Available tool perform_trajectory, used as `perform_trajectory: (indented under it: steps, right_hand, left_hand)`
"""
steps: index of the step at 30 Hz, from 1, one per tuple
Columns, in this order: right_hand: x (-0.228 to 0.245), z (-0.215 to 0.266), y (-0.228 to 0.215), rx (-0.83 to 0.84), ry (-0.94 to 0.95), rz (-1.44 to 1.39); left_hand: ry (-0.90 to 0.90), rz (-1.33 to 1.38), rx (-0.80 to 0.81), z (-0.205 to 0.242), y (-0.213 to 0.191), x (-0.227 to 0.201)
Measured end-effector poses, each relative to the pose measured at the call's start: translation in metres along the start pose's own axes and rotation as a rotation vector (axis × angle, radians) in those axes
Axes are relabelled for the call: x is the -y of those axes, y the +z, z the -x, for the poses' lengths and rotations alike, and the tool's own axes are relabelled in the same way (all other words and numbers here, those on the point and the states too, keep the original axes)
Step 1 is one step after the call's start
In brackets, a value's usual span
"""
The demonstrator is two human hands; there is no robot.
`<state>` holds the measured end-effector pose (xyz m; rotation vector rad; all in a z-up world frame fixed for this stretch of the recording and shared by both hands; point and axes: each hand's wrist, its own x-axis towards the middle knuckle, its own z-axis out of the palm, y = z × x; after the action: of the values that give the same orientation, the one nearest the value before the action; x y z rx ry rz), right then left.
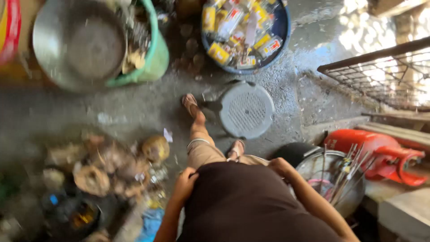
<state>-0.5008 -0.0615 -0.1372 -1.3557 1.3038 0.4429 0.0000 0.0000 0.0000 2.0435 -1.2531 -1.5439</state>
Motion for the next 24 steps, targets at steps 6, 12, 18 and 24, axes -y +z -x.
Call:
perform_trajectory:
  steps: [6, 12, 18, 24]
  right_hand:
    - [0.111, 0.087, -0.107, -0.25, 0.395, -0.035]
    - [0.234, 0.196, -0.218, -0.102, 0.089, -0.394]
    - [0.249, 0.158, -0.293, -0.092, 0.128, -0.223]
    - [0.231, 0.034, -0.439, 0.143, 0.073, -0.178]
  left_hand:
    - [0.212, -0.146, 0.109, -0.133, -0.084, -0.076]
    - [0.301, -0.337, 0.309, -0.186, -0.105, -0.062]
    - [-0.042, 0.126, 0.648, -0.181, -0.141, -0.121]
    - [-0.052, 0.032, 0.461, -0.184, -0.062, -0.131]
